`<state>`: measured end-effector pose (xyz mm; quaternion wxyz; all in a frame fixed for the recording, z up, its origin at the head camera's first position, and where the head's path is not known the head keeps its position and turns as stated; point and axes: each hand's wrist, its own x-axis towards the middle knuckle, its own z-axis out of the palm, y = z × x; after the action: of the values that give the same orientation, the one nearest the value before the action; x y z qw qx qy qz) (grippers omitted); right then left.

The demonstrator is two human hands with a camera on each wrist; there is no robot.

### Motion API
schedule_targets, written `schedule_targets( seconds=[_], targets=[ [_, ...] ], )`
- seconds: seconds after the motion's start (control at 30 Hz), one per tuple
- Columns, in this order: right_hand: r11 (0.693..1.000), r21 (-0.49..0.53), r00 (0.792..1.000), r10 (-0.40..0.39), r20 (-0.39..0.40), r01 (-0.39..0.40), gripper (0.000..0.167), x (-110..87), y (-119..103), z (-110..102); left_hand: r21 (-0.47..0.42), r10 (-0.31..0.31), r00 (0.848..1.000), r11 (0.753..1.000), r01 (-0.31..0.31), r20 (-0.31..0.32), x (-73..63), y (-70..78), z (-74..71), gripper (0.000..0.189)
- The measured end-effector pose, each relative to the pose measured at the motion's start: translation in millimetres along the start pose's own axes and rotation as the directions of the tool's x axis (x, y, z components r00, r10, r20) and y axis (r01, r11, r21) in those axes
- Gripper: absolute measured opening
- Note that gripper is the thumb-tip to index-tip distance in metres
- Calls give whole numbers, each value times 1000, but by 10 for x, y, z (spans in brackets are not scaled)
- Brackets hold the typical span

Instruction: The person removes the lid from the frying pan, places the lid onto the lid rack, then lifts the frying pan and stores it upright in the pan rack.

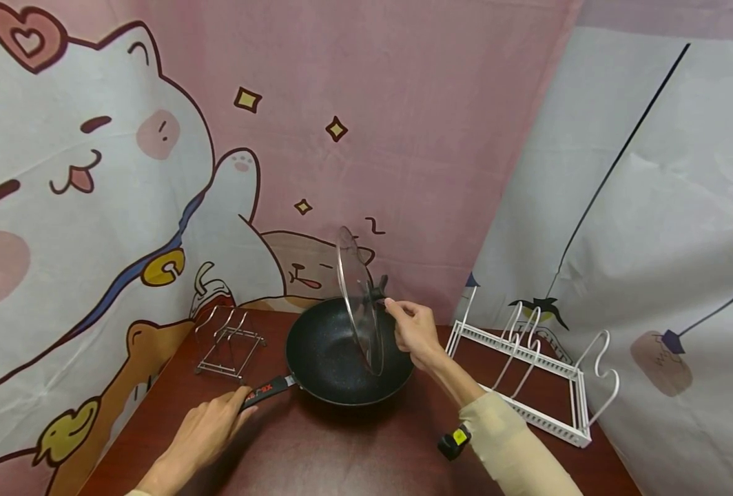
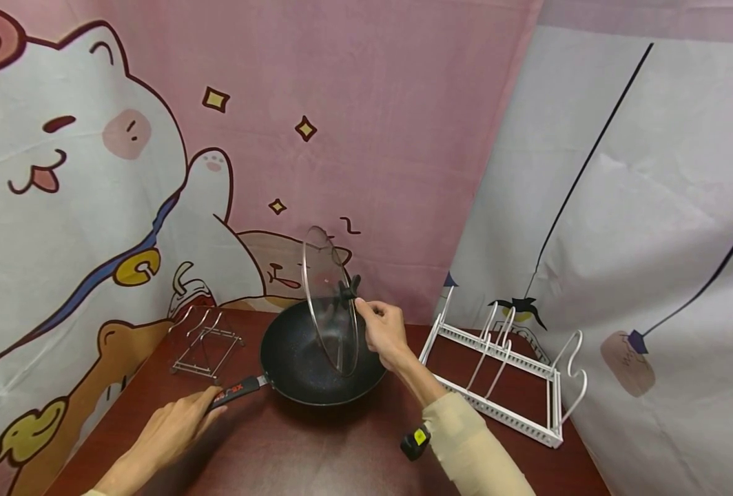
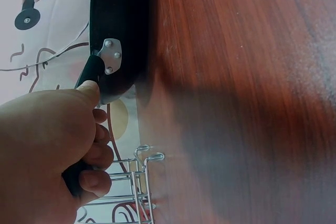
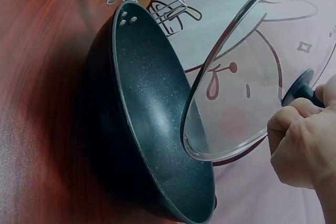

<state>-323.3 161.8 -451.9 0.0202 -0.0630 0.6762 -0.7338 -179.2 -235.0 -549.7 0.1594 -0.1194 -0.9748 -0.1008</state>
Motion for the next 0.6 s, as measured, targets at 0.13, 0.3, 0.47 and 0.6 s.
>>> schedule_targets(
  seconds=[0.13,0.3,0.47,0.6],
  targets=[
    [1000,30,1000,-1,8,1,35,-15,4,-10,10,24,999,1000,-24,-30,-2,-6,12,27],
    [999,45,1000,-13,20,12,34,-28,10,-18,16,39,997,999,-38,-61,-12,-7,11,27],
    [998,58,999,-20,28,18,35,-22,28,-23,14,38,997,999,-38,-61,-10,-4,10,28],
    [997,76,999,-26,24,24,33,-24,35,-25,9,33,998,999,-32,-47,-4,-1,12,28]
  ],
)
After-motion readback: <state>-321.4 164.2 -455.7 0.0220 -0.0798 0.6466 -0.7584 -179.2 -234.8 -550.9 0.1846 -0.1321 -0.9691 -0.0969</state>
